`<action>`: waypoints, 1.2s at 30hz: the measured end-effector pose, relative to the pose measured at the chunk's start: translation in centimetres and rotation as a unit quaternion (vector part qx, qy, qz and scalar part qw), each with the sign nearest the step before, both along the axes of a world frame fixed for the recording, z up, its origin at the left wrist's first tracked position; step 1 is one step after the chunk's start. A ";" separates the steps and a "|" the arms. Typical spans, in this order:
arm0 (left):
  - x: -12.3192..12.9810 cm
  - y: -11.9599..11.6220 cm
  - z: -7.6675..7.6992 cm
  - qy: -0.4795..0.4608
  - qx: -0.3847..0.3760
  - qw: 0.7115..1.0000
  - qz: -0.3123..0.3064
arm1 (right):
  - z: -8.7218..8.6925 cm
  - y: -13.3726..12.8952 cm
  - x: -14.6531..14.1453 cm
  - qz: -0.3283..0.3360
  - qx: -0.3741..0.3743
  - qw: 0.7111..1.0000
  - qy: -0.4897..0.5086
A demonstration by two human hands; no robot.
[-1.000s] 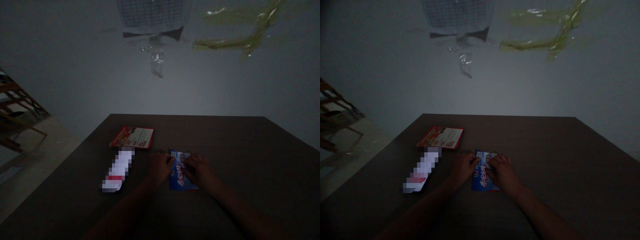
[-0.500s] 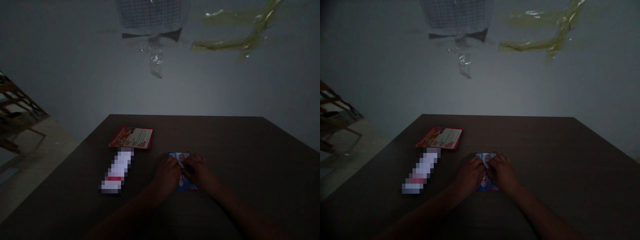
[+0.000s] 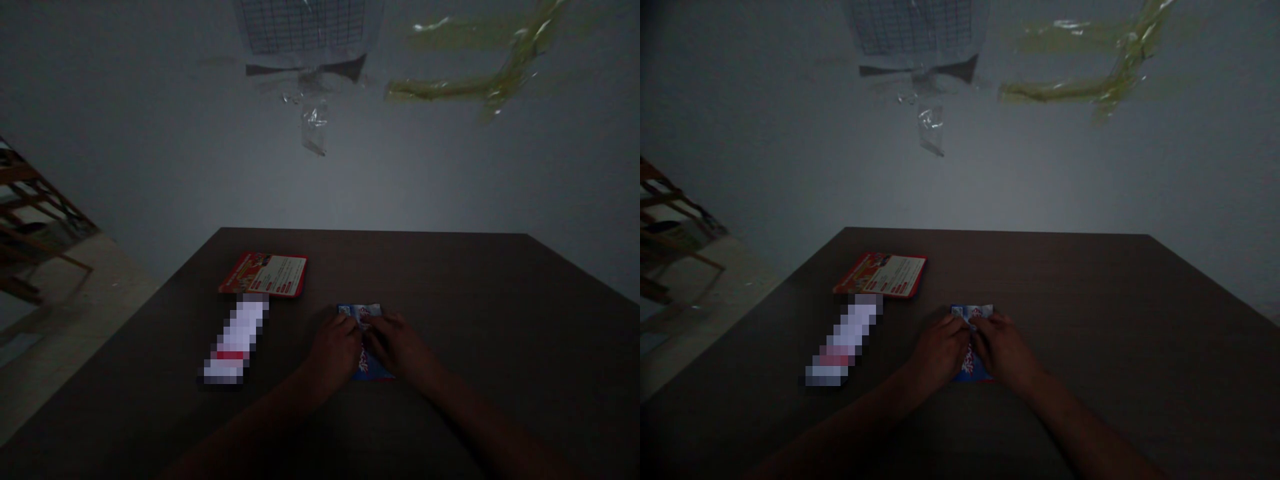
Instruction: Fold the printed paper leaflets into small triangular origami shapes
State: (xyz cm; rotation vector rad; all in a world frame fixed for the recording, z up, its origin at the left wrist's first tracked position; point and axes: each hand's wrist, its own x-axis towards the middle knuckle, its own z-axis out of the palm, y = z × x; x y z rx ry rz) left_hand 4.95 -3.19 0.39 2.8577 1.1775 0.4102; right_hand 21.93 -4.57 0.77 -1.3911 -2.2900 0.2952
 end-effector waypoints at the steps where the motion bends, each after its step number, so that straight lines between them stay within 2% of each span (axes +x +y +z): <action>1: 0.0 0.0 0.0 0.001 0.001 1.000 0.000 | 0.0 0.0 0.0 -0.003 -0.002 1.000 -0.002; 20: -0.1 -0.2 -0.2 0.001 -0.006 1.000 0.016 | 1.1 0.4 0.9 -0.030 -0.025 0.999 -0.033; 26: -0.1 -0.2 -0.1 0.002 -0.006 1.000 0.015 | 1.2 0.8 2.2 -0.043 -0.037 0.998 -0.025; 36: -0.2 -0.1 0.2 0.009 -0.005 1.000 0.009 | 1.8 0.6 2.9 -0.023 -0.076 0.997 -0.001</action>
